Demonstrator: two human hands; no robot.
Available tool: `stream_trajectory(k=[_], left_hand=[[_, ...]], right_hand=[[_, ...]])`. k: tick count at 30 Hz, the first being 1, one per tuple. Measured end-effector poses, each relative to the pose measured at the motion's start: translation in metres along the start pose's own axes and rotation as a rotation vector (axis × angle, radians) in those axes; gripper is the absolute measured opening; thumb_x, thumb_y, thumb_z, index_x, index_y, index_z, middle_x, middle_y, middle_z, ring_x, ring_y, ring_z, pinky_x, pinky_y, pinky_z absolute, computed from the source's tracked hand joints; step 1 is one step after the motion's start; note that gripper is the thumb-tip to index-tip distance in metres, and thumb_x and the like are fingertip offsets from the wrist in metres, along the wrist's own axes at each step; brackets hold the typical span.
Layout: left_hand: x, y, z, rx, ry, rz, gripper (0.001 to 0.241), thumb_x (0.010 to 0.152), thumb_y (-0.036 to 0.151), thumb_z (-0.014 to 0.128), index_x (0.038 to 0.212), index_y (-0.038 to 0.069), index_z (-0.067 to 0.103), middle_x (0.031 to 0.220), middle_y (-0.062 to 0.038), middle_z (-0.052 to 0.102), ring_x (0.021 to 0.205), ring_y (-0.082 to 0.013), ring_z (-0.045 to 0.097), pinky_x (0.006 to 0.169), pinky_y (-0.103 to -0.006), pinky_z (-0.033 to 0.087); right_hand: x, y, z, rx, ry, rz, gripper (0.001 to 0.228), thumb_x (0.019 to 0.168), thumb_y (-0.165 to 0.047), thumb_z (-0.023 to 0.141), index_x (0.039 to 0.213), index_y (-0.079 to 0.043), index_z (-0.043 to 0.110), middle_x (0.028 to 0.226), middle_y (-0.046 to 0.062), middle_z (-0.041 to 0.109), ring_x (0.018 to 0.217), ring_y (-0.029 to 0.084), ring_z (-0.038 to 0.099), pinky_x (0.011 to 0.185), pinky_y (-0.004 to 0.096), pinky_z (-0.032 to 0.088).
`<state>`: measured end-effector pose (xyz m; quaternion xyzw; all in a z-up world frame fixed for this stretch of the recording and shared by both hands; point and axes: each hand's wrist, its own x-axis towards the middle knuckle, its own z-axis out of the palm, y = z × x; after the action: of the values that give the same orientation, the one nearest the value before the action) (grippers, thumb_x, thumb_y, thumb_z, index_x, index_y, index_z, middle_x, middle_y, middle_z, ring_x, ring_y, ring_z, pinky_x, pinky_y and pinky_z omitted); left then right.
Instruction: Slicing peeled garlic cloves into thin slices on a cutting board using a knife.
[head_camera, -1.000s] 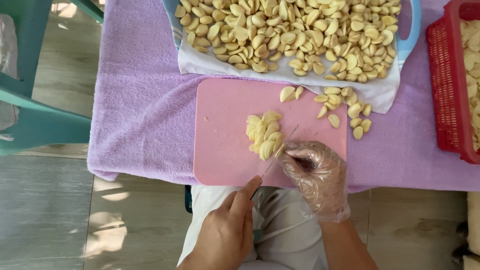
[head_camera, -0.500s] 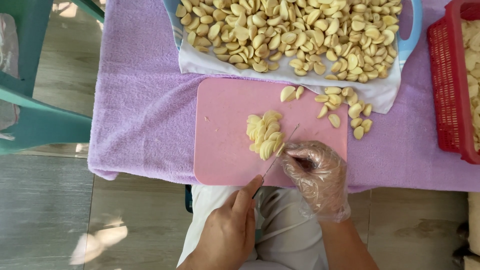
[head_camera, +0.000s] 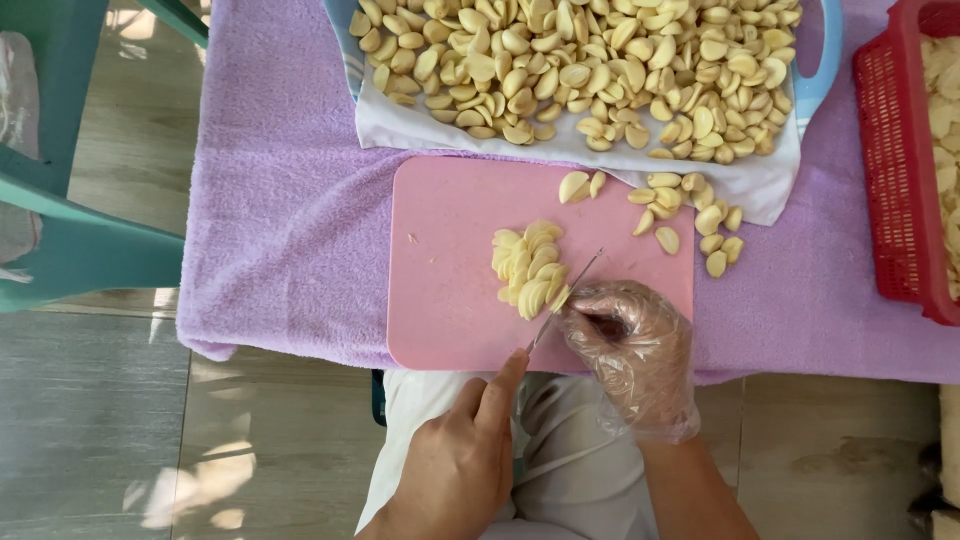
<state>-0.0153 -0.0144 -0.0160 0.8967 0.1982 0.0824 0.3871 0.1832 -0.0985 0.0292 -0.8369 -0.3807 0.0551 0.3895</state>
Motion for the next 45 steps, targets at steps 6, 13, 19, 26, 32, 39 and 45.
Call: stream_trajectory(k=[6, 13, 19, 26, 32, 39, 45], left_hand=[[0.010, 0.001, 0.000, 0.086, 0.074, 0.090, 0.072, 0.086, 0.001, 0.057, 0.157, 0.008, 0.047, 0.090, -0.003, 0.056, 0.044, -0.0238, 0.048, 0.033, -0.0370, 0.046], [0.012, 0.004, -0.019, -0.117, 0.009, -0.006, 0.061, 0.094, 0.007, 0.055, 0.155, 0.012, 0.049, 0.107, -0.007, 0.071, 0.057, -0.0382, 0.065, 0.044, -0.0501, 0.053], [0.018, 0.008, -0.035, -0.143, 0.002, -0.035, 0.053, 0.098, 0.011, 0.053, 0.151, 0.014, 0.052, 0.105, -0.008, 0.073, 0.053, -0.0369, 0.066, 0.044, -0.0473, 0.053], [0.010, 0.001, -0.018, 0.175, 0.073, 0.115, 0.068, 0.087, 0.004, 0.059, 0.154, 0.010, 0.052, 0.083, -0.003, 0.054, 0.043, -0.0244, 0.047, 0.030, -0.0405, 0.043], [0.009, -0.004, -0.012, 0.300, 0.147, 0.230, 0.083, 0.072, -0.006, 0.052, 0.155, 0.005, 0.051, 0.082, -0.004, 0.046, 0.044, -0.0169, 0.038, 0.032, -0.0334, 0.037], [0.007, -0.003, -0.007, 0.442, 0.144, 0.263, 0.081, 0.075, 0.000, 0.054, 0.156, 0.005, 0.049, 0.080, -0.004, 0.045, 0.046, -0.0157, 0.044, 0.032, -0.0338, 0.039], [0.012, -0.006, -0.003, 0.360, 0.125, 0.264, 0.081, 0.077, -0.001, 0.053, 0.157, 0.002, 0.047, 0.083, -0.005, 0.045, 0.045, -0.0168, 0.039, 0.032, -0.0331, 0.038]], right_hand=[[-0.001, 0.001, 0.000, 0.024, 0.000, -0.009, 0.011, 0.088, -0.001, 0.082, 0.097, -0.005, 0.077, 0.099, 0.009, 0.079, 0.090, 0.020, 0.075, 0.082, 0.032, 0.062], [0.001, 0.003, -0.001, 0.026, -0.013, -0.012, 0.015, 0.085, 0.002, 0.081, 0.097, -0.007, 0.077, 0.100, 0.009, 0.079, 0.091, 0.020, 0.076, 0.082, 0.032, 0.063], [0.005, -0.007, -0.004, 0.050, -0.064, 0.033, 0.015, 0.086, -0.002, 0.081, 0.100, -0.007, 0.079, 0.102, 0.008, 0.081, 0.092, 0.018, 0.078, 0.083, 0.030, 0.065], [0.003, -0.003, -0.003, -0.003, -0.054, 0.014, 0.011, 0.086, -0.006, 0.082, 0.096, -0.007, 0.080, 0.099, 0.007, 0.081, 0.090, 0.019, 0.078, 0.083, 0.032, 0.063], [-0.002, 0.014, 0.003, -0.005, -0.008, -0.054, 0.014, 0.084, -0.003, 0.087, 0.095, -0.006, 0.078, 0.098, 0.009, 0.079, 0.089, 0.020, 0.077, 0.083, 0.033, 0.063], [-0.004, 0.018, 0.004, 0.022, -0.026, 0.003, 0.014, 0.082, -0.002, 0.085, 0.093, -0.006, 0.078, 0.098, 0.008, 0.080, 0.085, 0.018, 0.077, 0.077, 0.029, 0.064], [-0.002, 0.014, 0.004, 0.033, -0.018, 0.023, 0.014, 0.082, -0.001, 0.084, 0.093, -0.008, 0.080, 0.099, 0.008, 0.080, 0.087, 0.018, 0.078, 0.077, 0.029, 0.064]])
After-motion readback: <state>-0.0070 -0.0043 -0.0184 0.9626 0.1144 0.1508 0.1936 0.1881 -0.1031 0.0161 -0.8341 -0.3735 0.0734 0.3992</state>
